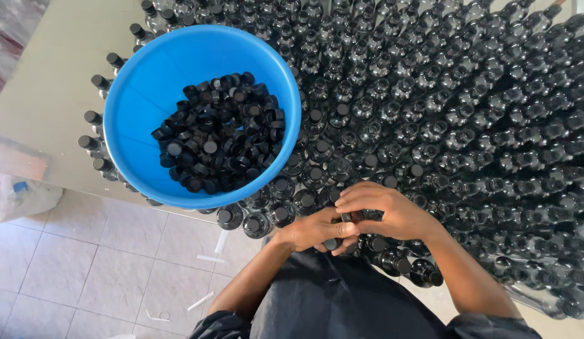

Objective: The person stands at a table covered with clear plastic bottles and repeatedly picks up black bottle caps from a blue basin. They place the caps onto the open bottles and screw them on by hand. The person works systematically across the rows of bottles, filling the basin with caps as they are used.

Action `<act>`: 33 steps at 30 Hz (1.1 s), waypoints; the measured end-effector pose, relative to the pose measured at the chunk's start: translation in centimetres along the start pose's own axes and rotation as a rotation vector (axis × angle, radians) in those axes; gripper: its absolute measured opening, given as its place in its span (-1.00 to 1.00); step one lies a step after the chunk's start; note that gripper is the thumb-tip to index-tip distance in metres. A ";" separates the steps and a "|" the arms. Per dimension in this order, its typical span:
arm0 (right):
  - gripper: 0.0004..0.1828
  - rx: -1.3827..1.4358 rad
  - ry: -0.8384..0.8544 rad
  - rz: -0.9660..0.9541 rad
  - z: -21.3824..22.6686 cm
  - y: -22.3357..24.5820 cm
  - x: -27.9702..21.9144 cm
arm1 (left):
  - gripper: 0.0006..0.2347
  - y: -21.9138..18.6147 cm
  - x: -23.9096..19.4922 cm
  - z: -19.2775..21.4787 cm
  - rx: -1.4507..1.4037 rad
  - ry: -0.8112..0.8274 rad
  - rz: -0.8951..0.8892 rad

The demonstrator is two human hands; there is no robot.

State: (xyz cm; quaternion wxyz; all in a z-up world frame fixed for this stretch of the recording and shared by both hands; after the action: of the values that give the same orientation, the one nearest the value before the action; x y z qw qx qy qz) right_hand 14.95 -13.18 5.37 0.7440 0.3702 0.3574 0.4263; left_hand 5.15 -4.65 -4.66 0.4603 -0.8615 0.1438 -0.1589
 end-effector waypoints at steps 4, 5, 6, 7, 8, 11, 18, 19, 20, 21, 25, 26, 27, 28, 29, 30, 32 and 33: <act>-0.53 0.006 -0.202 -0.116 3.1 -3.3 2.5 | -0.64 -2.3 -0.1 0.0 -0.081 -0.140 -0.047; -0.54 -0.284 -0.275 -0.139 3.4 -4.4 3.6 | -0.65 -2.1 -0.3 0.4 -0.093 -0.213 -0.051; -0.54 -0.574 -0.346 -0.161 3.7 -5.4 4.6 | -0.64 -1.9 -0.5 0.8 -0.105 -0.287 -0.055; -0.54 -0.575 -0.350 -0.165 3.2 -6.8 5.2 | -0.64 -1.9 -0.8 0.6 -0.105 -0.282 -0.053; -0.53 -0.678 -0.326 -0.181 2.4 -8.4 5.9 | -0.66 -2.0 -1.1 0.5 -0.111 -0.302 -0.052; -0.52 -0.797 -0.285 -0.148 1.8 -10.4 7.3 | -0.66 -2.7 -1.4 0.8 -0.113 -0.318 -0.077; -0.55 -0.575 -0.276 -0.205 3.8 -8.2 6.8 | -0.73 -3.4 -2.4 1.8 -0.130 -0.417 -0.095; -0.55 -0.579 -0.269 -0.205 3.8 -8.0 6.7 | -0.73 -3.3 -2.3 2.0 -0.136 -0.420 -0.098; -0.52 -0.448 -0.304 -0.275 4.3 -8.1 6.4 | -0.74 -3.1 -2.3 2.3 -0.159 -0.440 -0.111; -0.45 -0.313 -0.340 -0.343 4.7 -8.3 6.1 | -0.75 -3.1 -2.3 2.6 -0.180 -0.458 -0.120; -0.61 -0.296 -0.300 -0.314 2.7 -7.2 7.2 | -0.74 -4.3 -2.3 2.5 -0.165 -0.448 -0.127; -0.64 -0.413 -0.315 -0.231 2.2 -6.9 7.3 | -0.73 -4.2 -2.3 2.4 -0.169 -0.442 -0.127; -0.66 -0.528 -0.329 -0.141 1.8 -6.6 7.6 | -0.72 -4.3 -2.3 2.6 -0.168 -0.439 -0.131; -0.66 -0.529 -0.329 -0.137 1.8 -7.2 7.4 | -0.72 -4.5 -2.3 2.6 -0.166 -0.440 -0.134; -0.70 -0.600 -0.345 -0.100 1.8 -7.6 7.0 | -0.73 -4.6 -2.4 2.5 -0.178 -0.449 -0.141; -0.73 -0.671 -0.361 -0.062 1.8 -8.0 6.6 | -0.74 -4.7 -2.4 2.5 -0.191 -0.457 -0.149; -0.73 -0.701 -0.366 -0.054 1.6 -9.1 6.7 | -0.75 -4.6 -2.3 2.7 -0.199 -0.456 -0.146; -0.72 -0.733 -0.373 -0.041 1.4 -9.6 6.6 | -0.75 -4.6 -2.2 2.7 -0.202 -0.454 -0.145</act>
State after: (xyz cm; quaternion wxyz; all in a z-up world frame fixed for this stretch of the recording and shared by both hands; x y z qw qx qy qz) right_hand 22.20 -11.09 -3.58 0.8870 0.1443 0.0483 0.4361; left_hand 4.68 0.72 -2.60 0.3797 -0.9248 -0.0101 0.0210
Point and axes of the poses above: each hand's wrist, its own x-axis towards the middle knuckle, its own z-axis out of the back of the hand, y = z × x, the point moved 7 cm from there along x, towards the middle knuckle, and after that the axes turned 15 degrees about -z, right-handed, at the moved point
